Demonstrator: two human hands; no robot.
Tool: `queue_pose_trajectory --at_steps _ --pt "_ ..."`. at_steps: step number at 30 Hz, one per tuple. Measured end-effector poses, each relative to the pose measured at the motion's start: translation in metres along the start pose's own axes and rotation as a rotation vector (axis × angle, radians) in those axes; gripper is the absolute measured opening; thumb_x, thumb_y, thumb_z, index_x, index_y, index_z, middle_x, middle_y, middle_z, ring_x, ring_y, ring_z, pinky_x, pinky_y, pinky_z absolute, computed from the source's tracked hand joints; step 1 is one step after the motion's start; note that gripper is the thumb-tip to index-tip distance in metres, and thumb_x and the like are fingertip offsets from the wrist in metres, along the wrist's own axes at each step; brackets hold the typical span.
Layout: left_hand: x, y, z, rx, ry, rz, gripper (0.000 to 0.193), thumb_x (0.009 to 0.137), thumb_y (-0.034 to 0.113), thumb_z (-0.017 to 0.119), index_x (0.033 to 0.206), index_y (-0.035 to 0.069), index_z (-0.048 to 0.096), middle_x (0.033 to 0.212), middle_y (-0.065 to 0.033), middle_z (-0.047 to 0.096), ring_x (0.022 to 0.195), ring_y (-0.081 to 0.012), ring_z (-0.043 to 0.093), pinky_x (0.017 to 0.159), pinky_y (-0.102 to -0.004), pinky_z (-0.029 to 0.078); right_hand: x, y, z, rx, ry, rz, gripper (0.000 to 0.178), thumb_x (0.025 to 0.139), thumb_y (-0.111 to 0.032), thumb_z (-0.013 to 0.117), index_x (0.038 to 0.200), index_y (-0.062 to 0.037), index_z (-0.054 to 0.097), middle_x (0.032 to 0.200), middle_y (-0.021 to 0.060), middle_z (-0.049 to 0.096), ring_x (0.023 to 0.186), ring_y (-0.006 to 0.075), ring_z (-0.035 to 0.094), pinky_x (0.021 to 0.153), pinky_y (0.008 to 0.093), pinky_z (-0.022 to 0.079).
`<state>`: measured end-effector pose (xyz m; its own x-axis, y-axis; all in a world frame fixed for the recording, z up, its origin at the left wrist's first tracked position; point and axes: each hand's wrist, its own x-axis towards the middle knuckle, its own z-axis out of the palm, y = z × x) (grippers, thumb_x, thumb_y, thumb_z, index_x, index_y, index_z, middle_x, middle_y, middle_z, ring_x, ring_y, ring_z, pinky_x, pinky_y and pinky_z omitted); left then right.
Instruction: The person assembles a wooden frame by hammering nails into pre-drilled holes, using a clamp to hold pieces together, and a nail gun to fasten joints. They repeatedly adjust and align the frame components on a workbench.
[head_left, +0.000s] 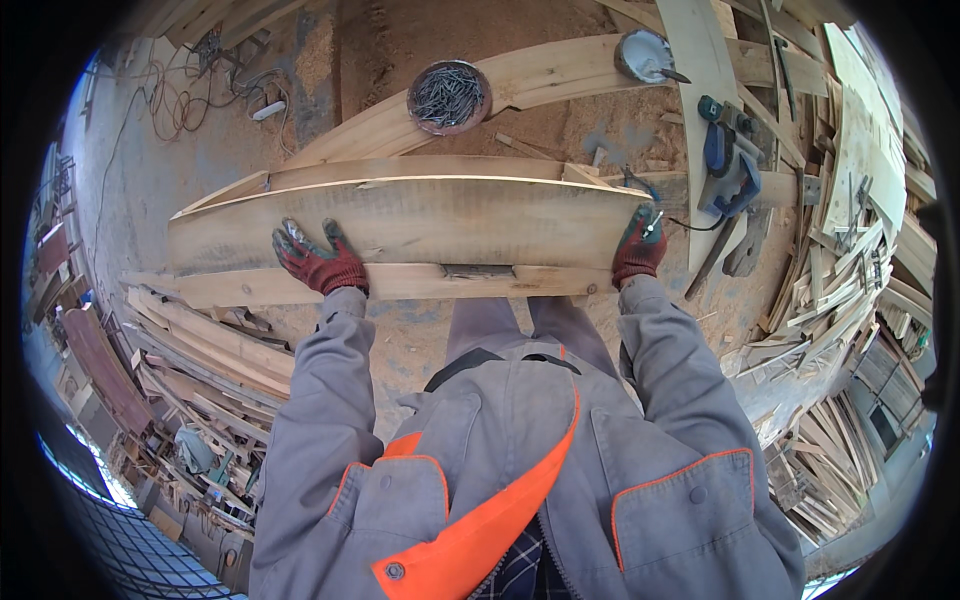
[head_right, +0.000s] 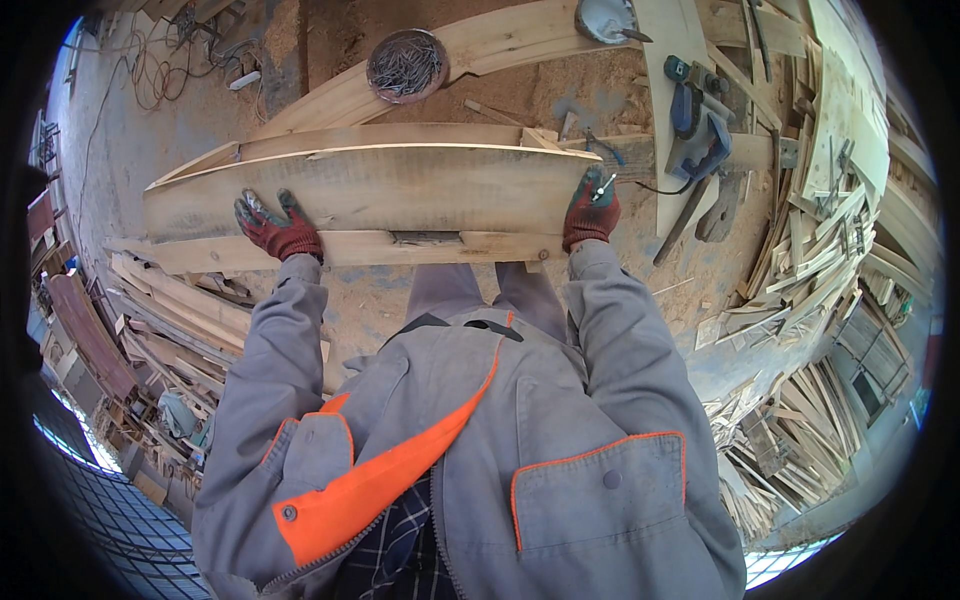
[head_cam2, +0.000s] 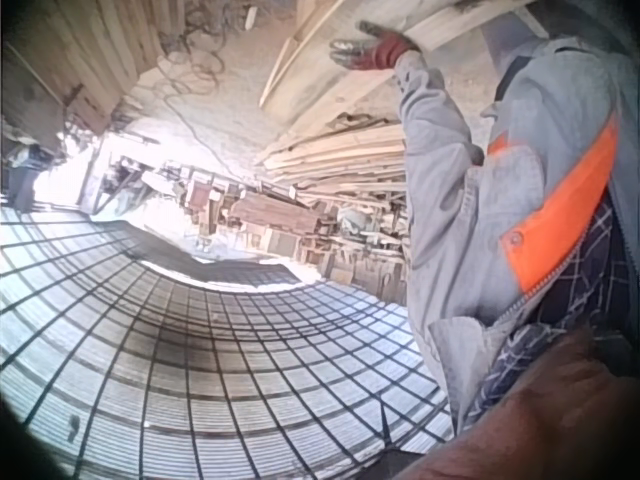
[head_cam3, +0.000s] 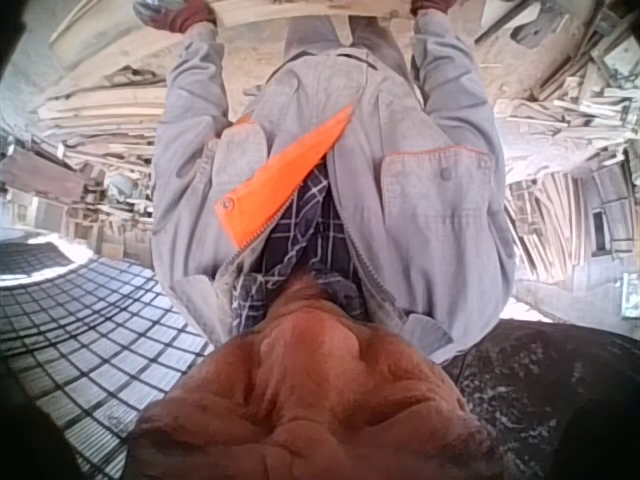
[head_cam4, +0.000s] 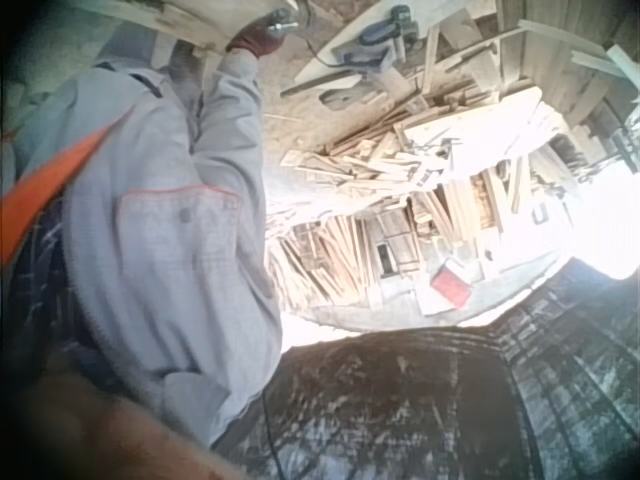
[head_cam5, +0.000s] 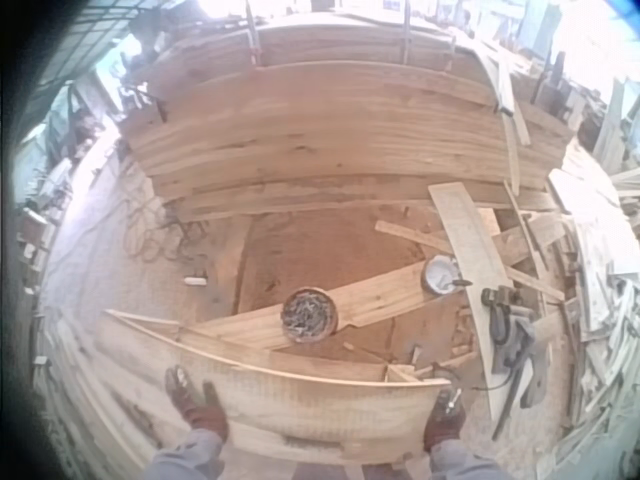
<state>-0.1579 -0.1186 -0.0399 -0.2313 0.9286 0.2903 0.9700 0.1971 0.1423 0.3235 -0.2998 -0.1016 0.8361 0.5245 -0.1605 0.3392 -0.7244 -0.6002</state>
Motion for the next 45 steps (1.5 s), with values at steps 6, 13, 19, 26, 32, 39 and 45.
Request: queue_pose_trajectory --at_steps 6,13,19,26,32,39,45 --pt "0.0 0.0 0.001 0.017 -0.01 -0.008 0.083 0.1 0.063 0.058 0.161 0.01 0.039 0.164 -0.0238 0.037 0.15 -0.0438 0.032 0.125 -0.056 0.026 -0.001 -0.001 0.0 0.012 0.02 0.0 0.025 0.099 -0.022 0.067 0.108 0.0008 0.071 0.093 0.0222 0.075 0.087 0.0421 0.073 0.075 0.0471 0.055" --pt "-0.001 -0.002 0.0 0.003 -0.035 -0.009 0.085 0.099 0.062 0.059 0.161 0.007 0.037 0.164 -0.0241 0.036 0.151 -0.0456 0.03 0.126 -0.0569 0.023 -0.001 0.002 0.0 0.006 0.027 -0.012 0.026 0.099 -0.023 0.066 0.109 0.0004 0.071 0.093 0.022 0.075 0.087 0.0423 0.073 0.075 0.0471 0.054" --pt "0.0 -0.002 0.001 0.01 -0.018 -0.011 0.083 0.099 0.061 0.06 0.159 0.007 0.039 0.164 -0.0241 0.036 0.151 -0.0451 0.031 0.126 -0.0566 0.024 0.0 0.004 0.002 -0.034 0.015 -0.016 0.028 0.099 -0.024 0.066 0.11 0.0007 0.07 0.093 0.0229 0.075 0.088 0.0427 0.072 0.076 0.0469 0.054" --pt "-0.002 -0.004 0.001 0.022 -0.023 0.027 0.083 0.099 0.06 0.06 0.16 0.008 0.038 0.164 -0.0243 0.035 0.151 -0.045 0.031 0.126 -0.0564 0.024 -0.001 0.004 0.003 0.072 0.045 -0.046 0.028 0.099 -0.026 0.066 0.108 0.0005 0.071 0.093 0.023 0.075 0.089 0.0422 0.073 0.077 0.0459 0.055" --pt "-0.001 -0.002 0.001 0.014 -0.008 0.042 0.079 0.101 0.059 0.058 0.159 0.009 0.041 0.162 -0.0257 0.036 0.151 -0.0449 0.031 0.125 -0.0564 0.024 -0.001 0.0 0.002 0.077 0.002 -0.003 0.027 0.098 -0.027 0.068 0.107 -0.0019 0.073 0.095 0.0204 0.076 0.091 0.0397 0.074 0.078 0.0461 0.055" --pt "0.003 -0.004 0.006 -0.005 0.041 0.061 0.079 0.1 0.06 0.061 0.159 0.01 0.042 0.161 -0.0258 0.038 0.149 -0.0435 0.035 0.123 -0.0549 0.029 0.0 -0.007 0.001 0.114 -0.01 -0.024 0.025 0.096 -0.024 0.071 0.11 -0.004 0.073 0.099 0.0201 0.077 0.094 0.0401 0.074 0.08 0.0457 0.056" --pt "-0.089 0.038 -0.037 -0.292 0.029 0.254 0.064 0.1 0.048 0.067 0.147 0.006 0.053 0.146 -0.0221 0.055 0.136 -0.0413 0.051 0.116 -0.0534 0.041 -0.002 -0.017 -0.004 0.14 -0.042 -0.052 0.024 0.096 -0.027 0.071 0.11 -0.0078 0.073 0.097 0.0182 0.076 0.093 0.0402 0.074 0.079 0.0454 0.056"
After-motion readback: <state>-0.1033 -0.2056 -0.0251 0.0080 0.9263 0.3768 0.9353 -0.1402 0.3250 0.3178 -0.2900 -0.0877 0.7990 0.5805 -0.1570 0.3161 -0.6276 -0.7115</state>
